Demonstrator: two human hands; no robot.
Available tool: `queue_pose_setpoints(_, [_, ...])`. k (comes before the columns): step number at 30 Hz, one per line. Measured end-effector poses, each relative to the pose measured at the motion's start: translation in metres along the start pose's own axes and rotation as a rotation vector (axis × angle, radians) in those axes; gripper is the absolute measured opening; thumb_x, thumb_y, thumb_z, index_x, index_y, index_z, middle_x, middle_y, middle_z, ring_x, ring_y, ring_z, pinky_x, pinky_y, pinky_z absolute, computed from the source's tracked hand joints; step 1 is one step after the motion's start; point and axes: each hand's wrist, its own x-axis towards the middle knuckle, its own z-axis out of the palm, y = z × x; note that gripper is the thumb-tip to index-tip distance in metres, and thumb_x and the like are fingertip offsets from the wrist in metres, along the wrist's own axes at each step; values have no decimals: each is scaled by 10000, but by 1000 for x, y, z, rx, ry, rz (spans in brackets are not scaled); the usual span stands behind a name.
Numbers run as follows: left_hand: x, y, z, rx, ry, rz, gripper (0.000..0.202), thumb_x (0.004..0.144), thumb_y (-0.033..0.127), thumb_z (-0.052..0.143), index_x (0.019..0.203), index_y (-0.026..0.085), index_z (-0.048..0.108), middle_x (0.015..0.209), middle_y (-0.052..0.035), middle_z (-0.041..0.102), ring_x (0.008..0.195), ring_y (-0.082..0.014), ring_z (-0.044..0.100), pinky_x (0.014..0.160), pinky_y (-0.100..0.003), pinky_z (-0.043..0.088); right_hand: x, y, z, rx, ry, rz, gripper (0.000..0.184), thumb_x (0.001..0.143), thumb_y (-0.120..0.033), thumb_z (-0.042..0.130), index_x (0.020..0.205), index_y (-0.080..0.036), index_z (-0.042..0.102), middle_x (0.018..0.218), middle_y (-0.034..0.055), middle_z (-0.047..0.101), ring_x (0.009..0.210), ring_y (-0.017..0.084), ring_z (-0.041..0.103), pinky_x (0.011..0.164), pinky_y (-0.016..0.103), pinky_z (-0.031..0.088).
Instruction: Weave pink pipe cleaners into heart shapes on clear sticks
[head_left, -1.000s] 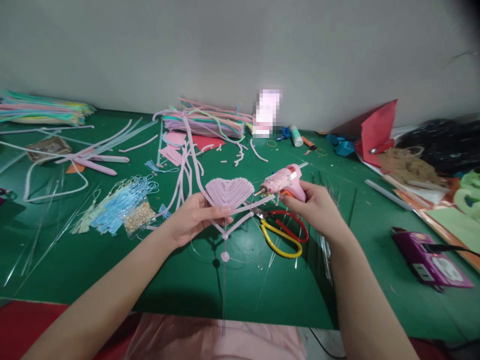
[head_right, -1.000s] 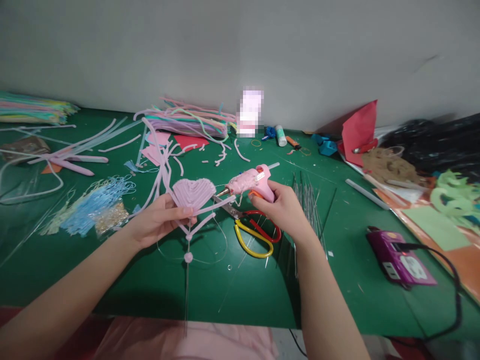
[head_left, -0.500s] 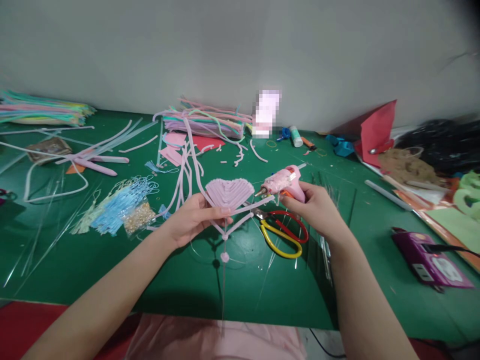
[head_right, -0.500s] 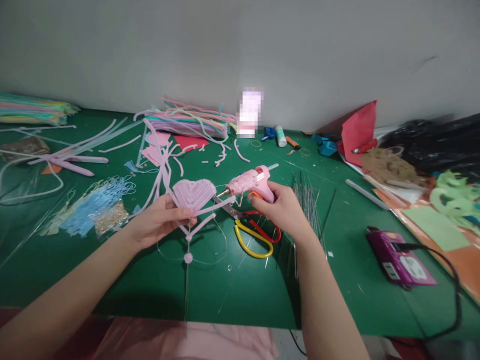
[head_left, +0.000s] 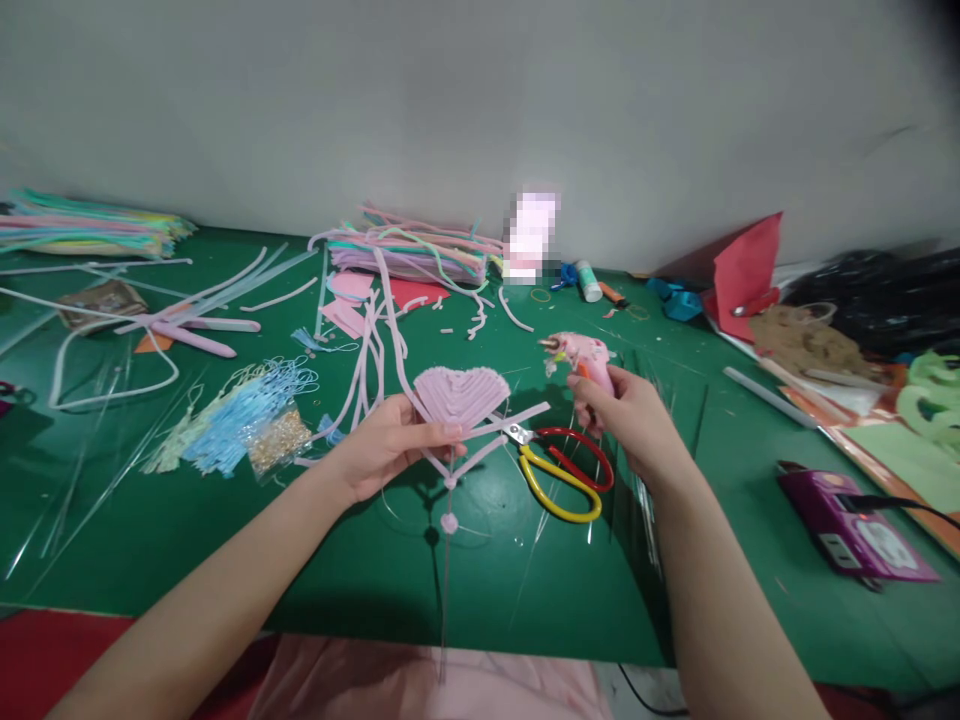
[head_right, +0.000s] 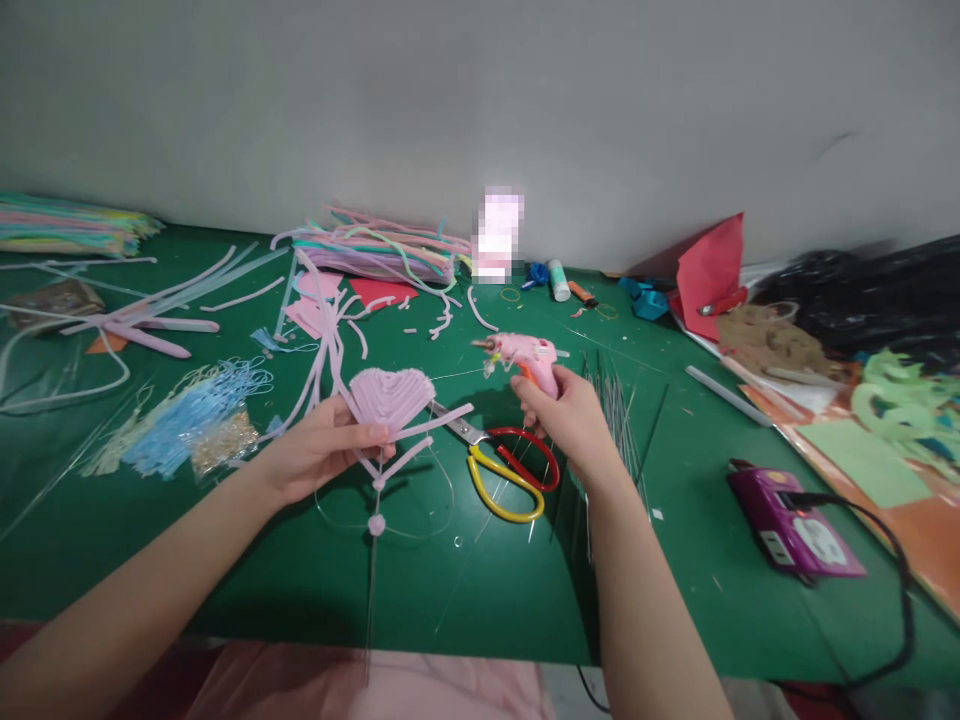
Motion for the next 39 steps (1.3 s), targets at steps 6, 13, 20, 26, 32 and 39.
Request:
queue_pose_setpoints(6, [0, 0, 2, -8, -30, -3, 286, 638, 185, 822, 876, 106, 685, 705, -21, 688, 621, -105, 645, 589, -179, 530, 22, 20, -7, -628, 402, 93, 387, 786, -470, 575, 909, -107, 623, 815, 171, 689, 794, 325, 653, 701, 387, 466])
queue_pose_setpoints(13, [-1, -1, 1, -10, -25, -8, 307, 643, 191, 826, 909, 122, 687, 740, -20, 696, 644, -111, 655, 607, -181, 542, 20, 26, -1, -895, 505, 36, 506, 820, -446, 551, 1031, 9, 619, 1082, 345, 579, 1035, 441, 542, 791, 518, 424])
queue_pose_setpoints(20, [0, -4, 0, -27, 5, -6, 295, 662, 184, 815, 930, 130, 703, 805, -33, 710, 683, -104, 659, 653, -168, 540, -3, -6, 12, -55, -22, -313, 425, 817, -578, 540, 864, -174, 662, 795, 87, 662, 734, 202, 596, 647, 324, 477])
queue_pose_setpoints(26, [1, -4, 1, -10, 40, 18, 331, 686, 190, 799, 1000, 165, 701, 936, -42, 719, 737, -105, 659, 695, -181, 533, -21, -22, 32, 306, -340, -212, 328, 766, -508, 660, 754, -180, 654, 631, -4, 612, 542, 97, 518, 543, 231, 451])
queue_pose_setpoints(32, [1, -5, 5, 39, 38, -3, 337, 667, 210, 812, 973, 135, 693, 872, -56, 719, 740, -131, 657, 702, -223, 527, -23, -23, 38, 370, -305, -162, 266, 749, -453, 692, 731, -189, 661, 615, -10, 625, 539, 96, 533, 538, 231, 458])
queue_pose_setpoints(39, [2, -7, 7, 92, 38, 3, 306, 639, 209, 825, 888, 98, 687, 786, -77, 714, 716, -150, 656, 689, -246, 521, -23, -23, 37, 371, -270, -154, 268, 734, -458, 700, 713, -193, 662, 606, -7, 635, 519, 102, 536, 528, 244, 467])
